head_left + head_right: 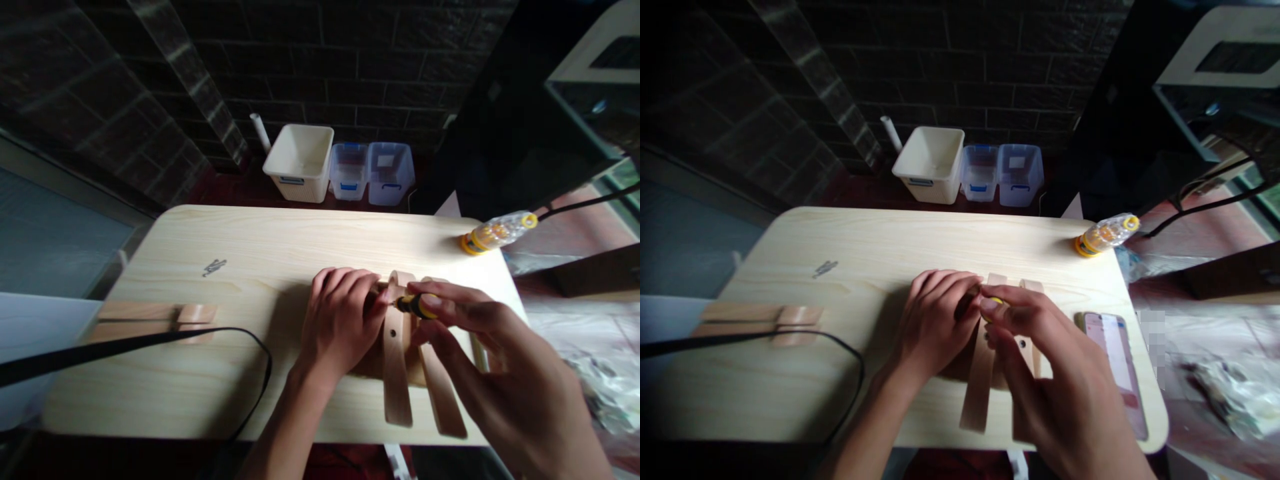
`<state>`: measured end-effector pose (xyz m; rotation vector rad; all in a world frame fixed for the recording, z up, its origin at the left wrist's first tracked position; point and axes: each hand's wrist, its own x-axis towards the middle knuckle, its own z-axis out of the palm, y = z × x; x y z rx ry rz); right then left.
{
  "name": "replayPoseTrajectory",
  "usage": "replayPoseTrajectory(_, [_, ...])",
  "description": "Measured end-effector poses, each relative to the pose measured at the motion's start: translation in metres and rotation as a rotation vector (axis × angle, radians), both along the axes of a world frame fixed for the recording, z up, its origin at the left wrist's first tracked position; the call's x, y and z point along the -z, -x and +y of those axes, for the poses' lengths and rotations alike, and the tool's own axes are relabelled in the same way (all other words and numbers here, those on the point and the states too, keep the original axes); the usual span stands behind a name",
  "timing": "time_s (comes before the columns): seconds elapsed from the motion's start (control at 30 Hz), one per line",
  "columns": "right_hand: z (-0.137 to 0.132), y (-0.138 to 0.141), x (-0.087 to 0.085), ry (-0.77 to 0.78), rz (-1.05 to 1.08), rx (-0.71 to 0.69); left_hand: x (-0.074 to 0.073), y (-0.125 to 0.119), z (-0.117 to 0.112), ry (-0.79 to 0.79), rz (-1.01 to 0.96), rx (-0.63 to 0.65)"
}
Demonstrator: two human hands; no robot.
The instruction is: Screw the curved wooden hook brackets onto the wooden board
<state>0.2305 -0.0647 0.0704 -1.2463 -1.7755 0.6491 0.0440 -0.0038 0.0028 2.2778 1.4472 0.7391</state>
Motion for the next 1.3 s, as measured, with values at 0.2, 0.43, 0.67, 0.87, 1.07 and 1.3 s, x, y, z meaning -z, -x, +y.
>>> replayPoseTrajectory(0.2, [0.001, 0.003, 0.0, -0.021, 0.047, 0.026, 0.001, 0.0, -0.001, -0.003, -0.002, 0.002])
replayPoseTrajectory(0.43, [-0.011, -0.008, 0.003, 0.093, 0.139, 0.072, 0.001, -0.001, -0.001, 0.01, 0.002, -0.01])
replayPoseTrajectory(0.67, [-0.007, -0.012, 0.011, 0.028, 0.138, 0.086, 0.001, -0.001, -0.001, -0.004, 0.008, -0.016])
replayPoseTrajectory(0.87, [-0.008, -0.011, 0.008, 0.055, 0.139, 0.124, 0.0, 0.0, -0.001, 0.015, 0.008, -0.015])
replayPoseTrajectory(1.07, [-0.011, -0.013, 0.008, 0.058, 0.144, 0.099, 0.001, -0.001, -0.002, 0.01, -0.004, -0.024])
replayPoseTrajectory(1.3, [-0.006, -0.011, 0.007, 0.093, 0.087, 0.157, 0.0, -0.001, -0.001, 0.009, 0.004, -0.024])
